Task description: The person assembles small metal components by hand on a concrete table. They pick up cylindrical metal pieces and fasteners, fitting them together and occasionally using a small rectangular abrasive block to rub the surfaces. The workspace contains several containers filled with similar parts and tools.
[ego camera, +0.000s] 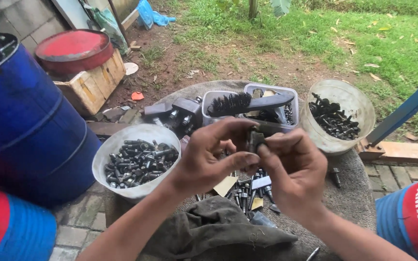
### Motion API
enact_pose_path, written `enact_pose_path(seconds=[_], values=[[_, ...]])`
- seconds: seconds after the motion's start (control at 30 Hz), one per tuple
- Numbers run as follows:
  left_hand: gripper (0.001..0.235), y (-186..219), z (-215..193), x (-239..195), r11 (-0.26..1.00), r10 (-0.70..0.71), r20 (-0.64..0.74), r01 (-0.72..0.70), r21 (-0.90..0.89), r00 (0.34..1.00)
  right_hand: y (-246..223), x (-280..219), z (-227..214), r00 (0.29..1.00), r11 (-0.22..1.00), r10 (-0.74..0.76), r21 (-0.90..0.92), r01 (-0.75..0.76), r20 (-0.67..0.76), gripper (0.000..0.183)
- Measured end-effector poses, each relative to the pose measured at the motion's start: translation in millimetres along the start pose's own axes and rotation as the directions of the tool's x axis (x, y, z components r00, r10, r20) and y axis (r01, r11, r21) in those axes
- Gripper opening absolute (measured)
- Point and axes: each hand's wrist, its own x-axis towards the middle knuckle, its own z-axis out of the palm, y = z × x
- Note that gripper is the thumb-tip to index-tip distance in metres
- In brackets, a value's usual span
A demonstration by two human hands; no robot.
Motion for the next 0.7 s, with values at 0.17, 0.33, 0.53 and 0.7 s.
enact_pose_path(seconds=[0.17, 0.33, 0.53, 0.7], values=[[0.044, -6, 2, -2, 0.994, 0.007, 0.032, -0.011, 0.112, 0.999, 3, 2, -7, 0.999, 0.997, -0.027, -0.075, 0.025, -0.030, 0.012], [0.047, -9, -6, 0, 0.986, 0.052, 0.012, -0.054, 0.160, 0.999, 9, 9, -19, 0.993, 0.981, -0.111, -0.154, 0.116, 0.045, 0.014], [0.044, -12, -10, 0, 0.942, 0.153, 0.041, -0.158, 0.295, 0.987, 6, 21, -20, 0.978, 0.974, -0.144, -0.154, 0.168, 0.152, 0.010], [0.050, -5, -13, 1, 0.937, 0.161, 0.040, -0.165, 0.308, 0.986, -1, 25, -22, 0.979, 0.984, -0.087, -0.138, 0.114, 0.185, 0.014]])
